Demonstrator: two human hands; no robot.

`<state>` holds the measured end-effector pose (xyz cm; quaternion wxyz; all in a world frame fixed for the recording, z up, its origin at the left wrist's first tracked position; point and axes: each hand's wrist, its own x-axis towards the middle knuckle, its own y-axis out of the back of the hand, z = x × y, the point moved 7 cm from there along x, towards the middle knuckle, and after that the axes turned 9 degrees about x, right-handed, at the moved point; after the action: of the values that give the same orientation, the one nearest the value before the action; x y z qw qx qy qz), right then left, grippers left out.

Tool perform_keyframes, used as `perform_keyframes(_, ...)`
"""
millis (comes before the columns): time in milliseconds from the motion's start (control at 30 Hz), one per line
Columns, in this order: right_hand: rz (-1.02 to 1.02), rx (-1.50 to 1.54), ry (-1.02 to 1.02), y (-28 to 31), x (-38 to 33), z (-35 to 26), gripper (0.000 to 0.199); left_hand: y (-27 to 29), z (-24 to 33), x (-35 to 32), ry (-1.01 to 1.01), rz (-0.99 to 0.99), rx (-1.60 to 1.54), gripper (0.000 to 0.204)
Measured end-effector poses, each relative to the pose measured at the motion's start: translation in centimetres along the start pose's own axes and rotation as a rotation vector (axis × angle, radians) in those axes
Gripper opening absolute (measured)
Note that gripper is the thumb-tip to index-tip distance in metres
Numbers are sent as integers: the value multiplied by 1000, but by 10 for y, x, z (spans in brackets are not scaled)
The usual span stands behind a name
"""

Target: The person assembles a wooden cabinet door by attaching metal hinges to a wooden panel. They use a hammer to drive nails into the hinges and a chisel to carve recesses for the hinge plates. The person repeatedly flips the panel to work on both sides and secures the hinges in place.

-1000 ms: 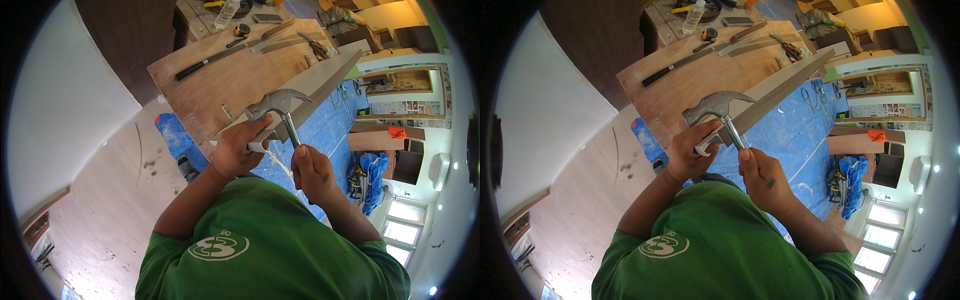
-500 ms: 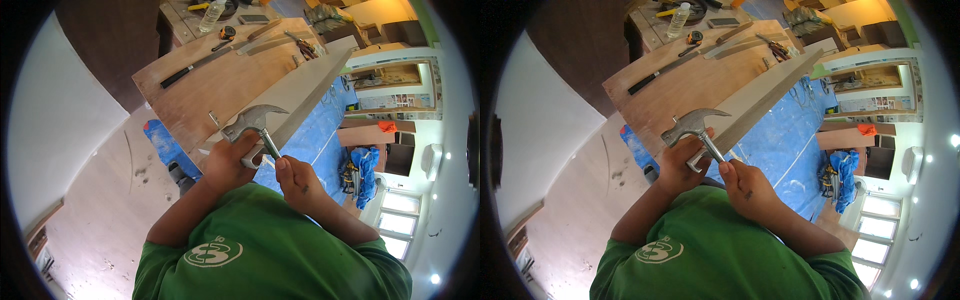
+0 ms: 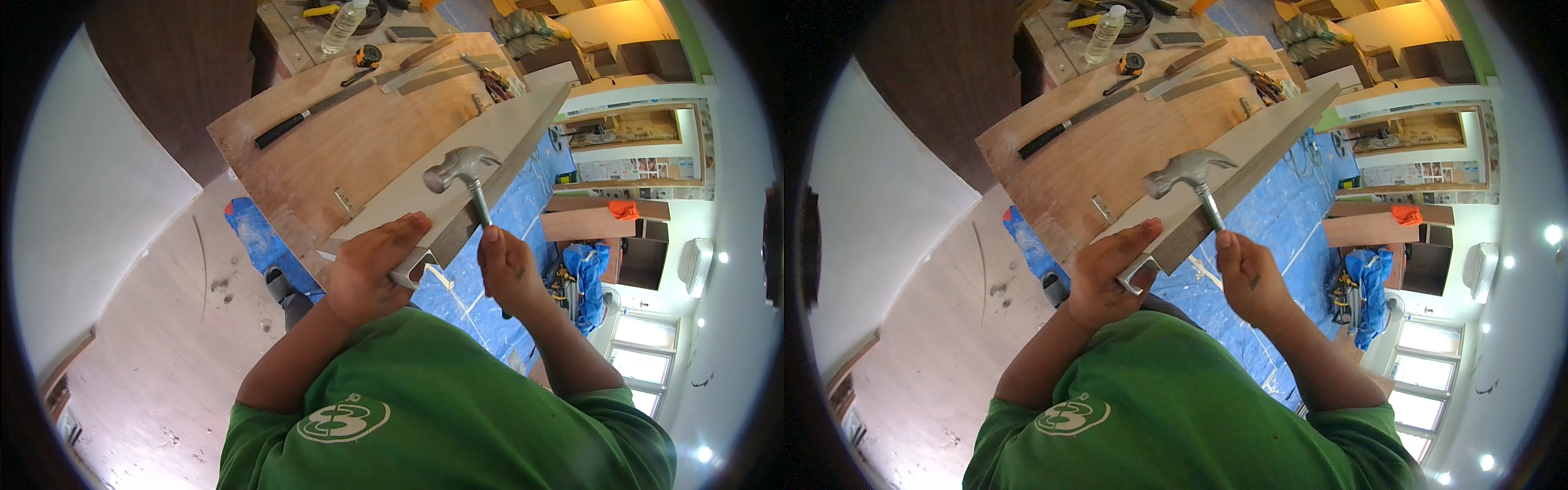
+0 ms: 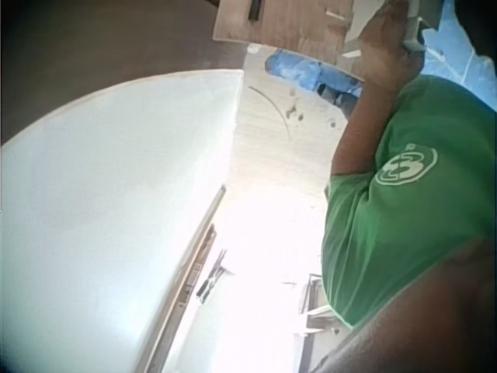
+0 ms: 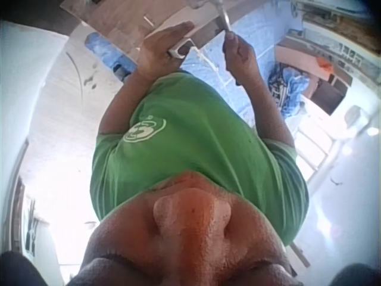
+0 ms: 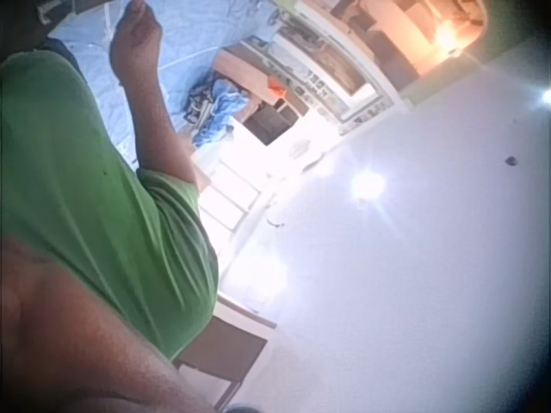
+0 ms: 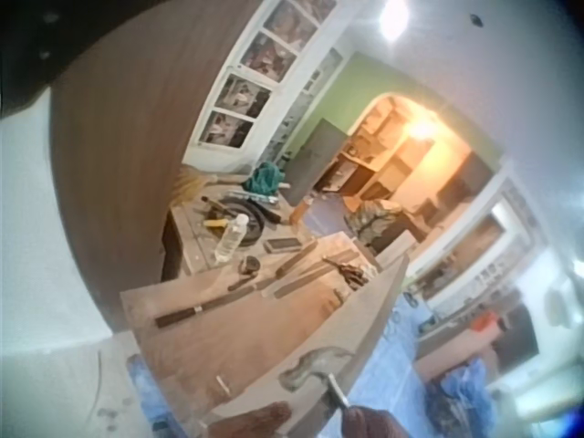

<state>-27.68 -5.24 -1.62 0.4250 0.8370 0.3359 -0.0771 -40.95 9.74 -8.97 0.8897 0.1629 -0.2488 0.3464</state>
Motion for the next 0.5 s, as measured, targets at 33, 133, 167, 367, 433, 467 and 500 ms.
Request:
perform_keyframes(33,24,-24,24,6,6,3,54,-1,0,1,0,-16,-9,61)
perform_keyframes(133,86,-51,71,25,31,17,59,0,-1,3,5,-19,10,61)
perform_keyframes(167,93,-42,49,32,40,19,60,0,0,4,4,-17,14,60)
perform_keyframes(367,157,115,20,63,66,29,58,-2,4,1,-14,-22,17,59)
perform_keyframes(433,129,76,30,44,49,20,56,-2,5,3,-25,-22,21,59)
perform_keyframes(467,106,31,109,32,37,21,56,-3,4,1,-12,-24,18,59)
perform_keyframes(500,86,-17,191,21,26,19,56,-4,3,1,-2,-22,12,59)
